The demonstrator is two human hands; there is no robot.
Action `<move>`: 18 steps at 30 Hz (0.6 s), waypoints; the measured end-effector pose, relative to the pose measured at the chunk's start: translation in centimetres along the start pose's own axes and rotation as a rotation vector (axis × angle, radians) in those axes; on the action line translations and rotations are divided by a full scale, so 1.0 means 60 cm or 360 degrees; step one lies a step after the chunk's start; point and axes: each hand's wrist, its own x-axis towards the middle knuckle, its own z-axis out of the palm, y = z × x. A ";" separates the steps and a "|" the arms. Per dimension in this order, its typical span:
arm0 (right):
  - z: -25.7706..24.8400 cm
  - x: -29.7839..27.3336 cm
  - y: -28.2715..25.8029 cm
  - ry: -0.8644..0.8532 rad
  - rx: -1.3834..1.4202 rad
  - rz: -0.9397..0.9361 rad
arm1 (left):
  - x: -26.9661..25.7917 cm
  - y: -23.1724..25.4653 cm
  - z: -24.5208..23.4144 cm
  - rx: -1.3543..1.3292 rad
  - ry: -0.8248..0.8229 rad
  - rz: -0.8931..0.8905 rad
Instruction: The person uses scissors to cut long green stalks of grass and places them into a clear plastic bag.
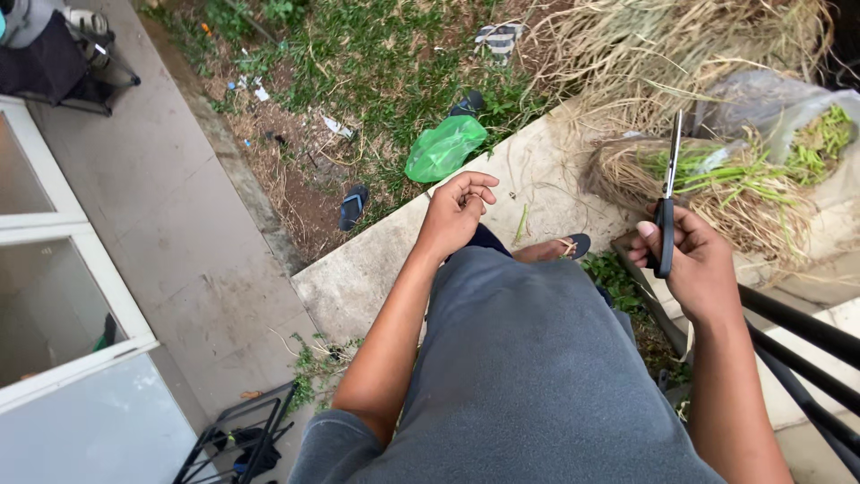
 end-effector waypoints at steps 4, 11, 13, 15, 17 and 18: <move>-0.030 -0.021 0.018 0.0144 0.0117 0.0071 | 0.029 0.004 0.036 -0.0013 -0.0118 0.0006; -0.082 -0.067 0.064 0.0326 0.0371 0.0115 | 0.108 0.030 0.139 0.0046 -0.0479 -0.0032; -0.091 -0.084 0.068 0.0412 0.0404 0.0126 | 0.128 0.044 0.166 0.0095 -0.0603 -0.0032; -0.097 -0.098 0.069 0.0524 0.0446 0.0159 | 0.154 0.059 0.191 0.0150 -0.0728 -0.0023; -0.102 -0.107 0.073 0.0638 0.0503 0.0181 | 0.179 0.069 0.217 0.0201 -0.0847 -0.0010; -0.103 -0.112 0.078 0.0698 0.0526 0.0201 | 0.192 0.072 0.230 0.0220 -0.0915 -0.0011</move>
